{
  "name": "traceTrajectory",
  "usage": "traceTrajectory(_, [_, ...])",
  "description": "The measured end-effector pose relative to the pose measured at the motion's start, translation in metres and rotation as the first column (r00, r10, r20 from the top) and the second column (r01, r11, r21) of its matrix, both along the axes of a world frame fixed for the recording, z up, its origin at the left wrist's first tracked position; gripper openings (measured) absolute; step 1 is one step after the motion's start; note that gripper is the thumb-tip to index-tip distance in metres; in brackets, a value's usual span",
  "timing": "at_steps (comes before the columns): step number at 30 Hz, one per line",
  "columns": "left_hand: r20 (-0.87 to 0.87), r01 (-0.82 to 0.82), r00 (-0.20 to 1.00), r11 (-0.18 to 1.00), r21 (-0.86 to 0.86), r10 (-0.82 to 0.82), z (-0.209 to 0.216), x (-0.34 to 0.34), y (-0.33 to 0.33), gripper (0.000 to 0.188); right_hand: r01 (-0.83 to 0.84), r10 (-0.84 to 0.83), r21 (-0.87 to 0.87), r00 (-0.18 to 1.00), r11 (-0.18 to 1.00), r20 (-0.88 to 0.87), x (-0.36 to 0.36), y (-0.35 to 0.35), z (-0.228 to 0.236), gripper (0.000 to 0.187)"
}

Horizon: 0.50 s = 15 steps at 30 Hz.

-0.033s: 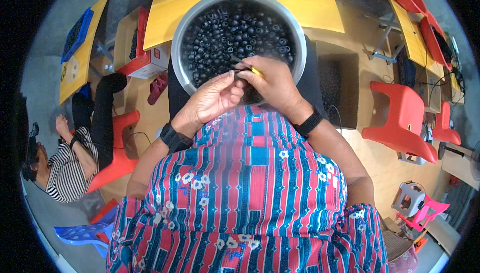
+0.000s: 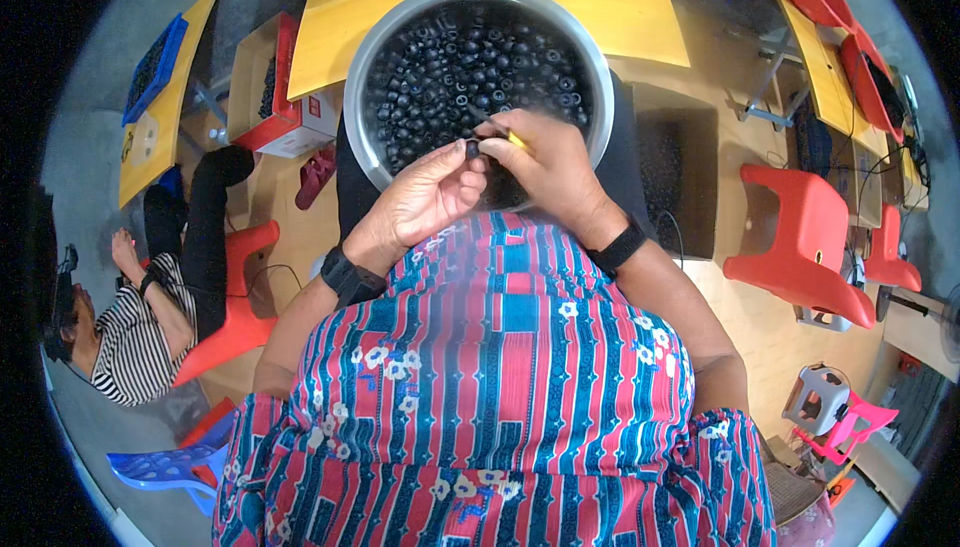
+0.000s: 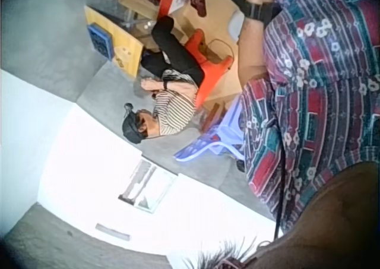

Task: Cleaning and scraping small round black objects in a metal bowl.

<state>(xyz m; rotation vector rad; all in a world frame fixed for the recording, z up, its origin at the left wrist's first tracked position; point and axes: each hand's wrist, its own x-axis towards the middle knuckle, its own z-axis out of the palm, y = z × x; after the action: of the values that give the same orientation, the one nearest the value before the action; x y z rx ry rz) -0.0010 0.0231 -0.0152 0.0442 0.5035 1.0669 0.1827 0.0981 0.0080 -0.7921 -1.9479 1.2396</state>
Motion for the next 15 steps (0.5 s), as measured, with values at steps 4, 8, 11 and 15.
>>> traceTrajectory(4, [0.132, -0.073, 0.989, 0.997, 0.037, 0.067, -0.008, -0.004, -0.002, 0.017, -0.01, 0.005, 0.108, 0.999, 0.994, 0.047, 0.008, 0.003, -0.003, 0.022])
traceTrajectory(8, [0.09, -0.106, 0.991, 0.993, 0.045, 0.102, -0.007, -0.002, -0.005, 0.016, -0.089, 0.035, 0.243, 0.975, 0.966, 0.219, 0.008, -0.002, 0.007, 0.023])
traceTrajectory(11, [0.162, -0.096, 0.984, 0.991, 0.096, 0.08, -0.009, -0.004, -0.005, 0.019, -0.135, 0.04, 0.341, 0.961, 0.93, 0.272, 0.009, -0.002, 0.009, 0.02])
traceTrajectory(15, [0.203, -0.082, 0.978, 0.988, 0.13, 0.055, -0.009, -0.005, -0.007, 0.021, -0.137, 0.021, 0.389, 0.958, 0.911, 0.287, 0.009, -0.003, 0.01, 0.02])
